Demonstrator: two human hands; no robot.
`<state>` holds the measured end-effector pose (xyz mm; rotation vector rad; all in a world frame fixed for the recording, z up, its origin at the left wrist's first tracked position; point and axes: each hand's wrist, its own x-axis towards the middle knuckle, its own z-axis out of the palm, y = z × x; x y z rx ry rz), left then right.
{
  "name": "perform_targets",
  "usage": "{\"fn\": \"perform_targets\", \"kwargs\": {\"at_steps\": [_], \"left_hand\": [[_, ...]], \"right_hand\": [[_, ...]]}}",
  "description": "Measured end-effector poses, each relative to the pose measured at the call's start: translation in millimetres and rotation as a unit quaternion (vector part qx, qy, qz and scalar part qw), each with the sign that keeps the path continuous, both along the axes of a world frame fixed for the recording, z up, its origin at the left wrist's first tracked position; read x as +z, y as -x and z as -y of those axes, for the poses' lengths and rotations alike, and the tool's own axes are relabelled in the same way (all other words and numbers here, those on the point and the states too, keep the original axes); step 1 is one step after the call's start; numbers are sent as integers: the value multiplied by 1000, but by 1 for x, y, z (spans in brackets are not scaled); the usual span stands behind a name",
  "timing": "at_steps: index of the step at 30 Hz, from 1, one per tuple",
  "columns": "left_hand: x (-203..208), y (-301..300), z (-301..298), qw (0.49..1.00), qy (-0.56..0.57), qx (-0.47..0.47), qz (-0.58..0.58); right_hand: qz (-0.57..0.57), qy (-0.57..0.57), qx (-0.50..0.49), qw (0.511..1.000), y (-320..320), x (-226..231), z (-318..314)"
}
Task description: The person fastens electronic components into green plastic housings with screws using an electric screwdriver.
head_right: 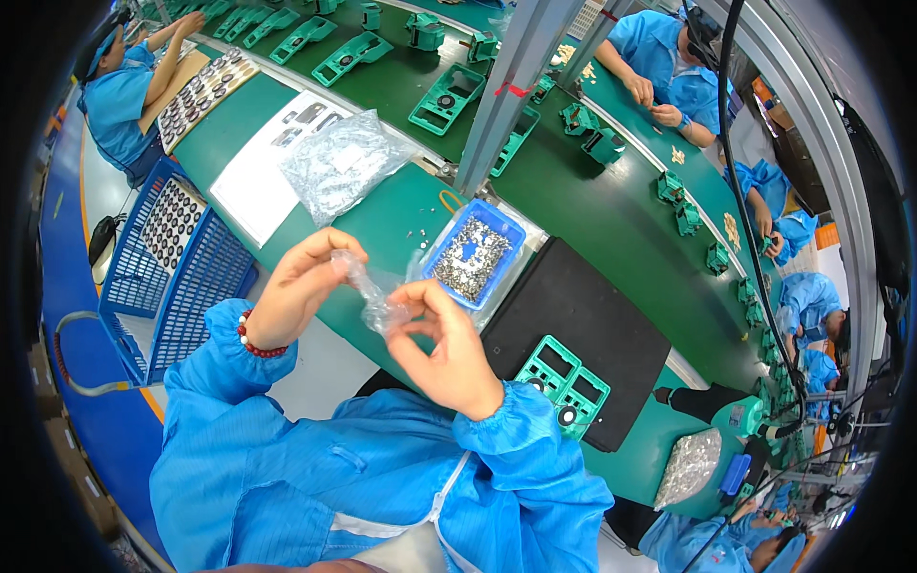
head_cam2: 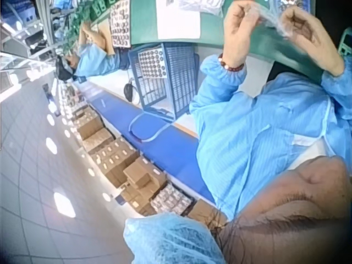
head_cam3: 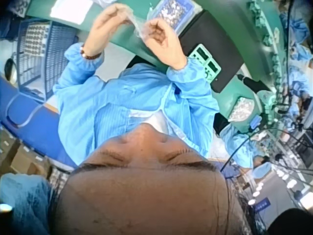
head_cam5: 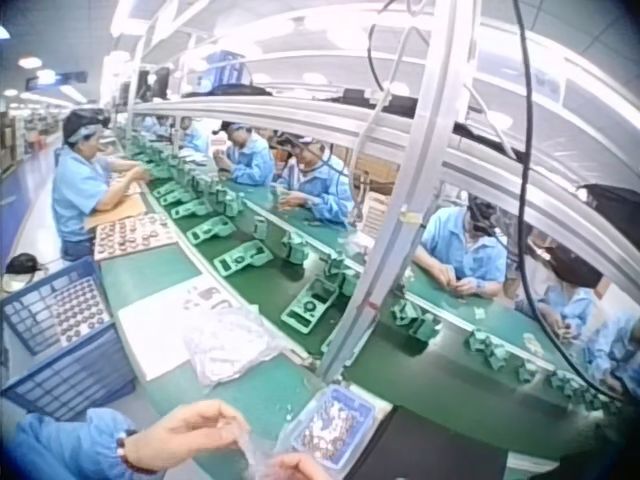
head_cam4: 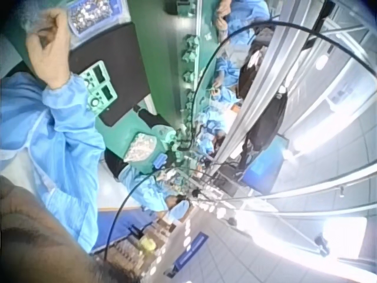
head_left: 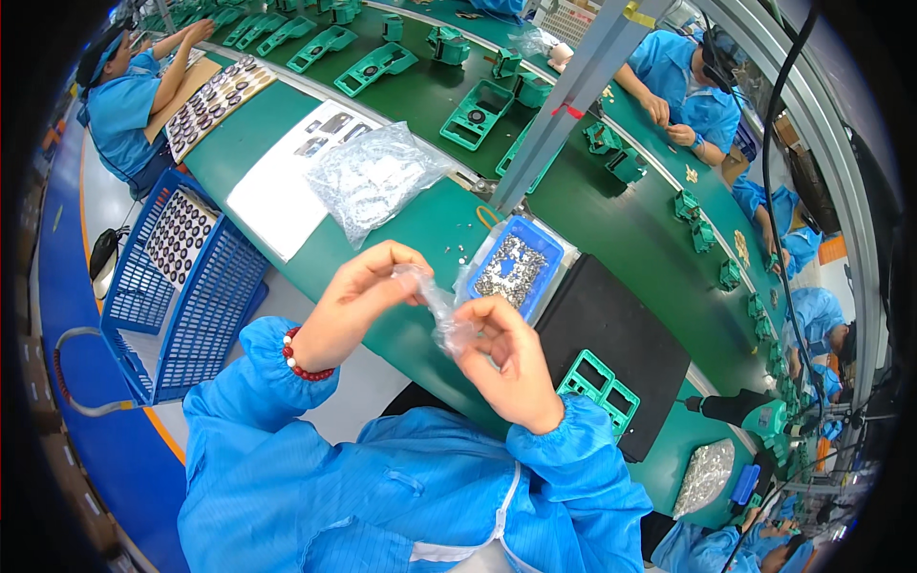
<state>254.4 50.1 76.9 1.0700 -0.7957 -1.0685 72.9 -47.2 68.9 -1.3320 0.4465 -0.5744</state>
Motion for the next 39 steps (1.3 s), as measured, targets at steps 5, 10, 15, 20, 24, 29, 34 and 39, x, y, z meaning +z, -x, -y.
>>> {"fn": "perform_targets", "kwargs": {"at_steps": [5,10,15,20,24,29,34,39], "left_hand": [[-16,16,1,993,28,-50,102],[-10,22,3,999,23,-6,43],[-9,6,-18,996,-82,7,28],[-33,-5,-33,909,-258,-183,272],[-40,15,-28,987,-143,-54,-47],[-61,23,-24,921,-81,-44,-377],[-79,25,-28,952,-129,-101,-260],[-75,17,-24,949,-239,-203,-28]], "right_hand": [[-87,74,96,989,2,2,5],[-156,72,95,981,9,6,9],[5,-153,-14,988,18,6,17],[58,-358,59,930,29,-12,3],[-162,-119,132,971,29,-35,-5],[-182,-212,72,958,21,-45,0],[18,-468,69,881,23,-38,11],[-6,-435,80,897,23,-51,9]]}}
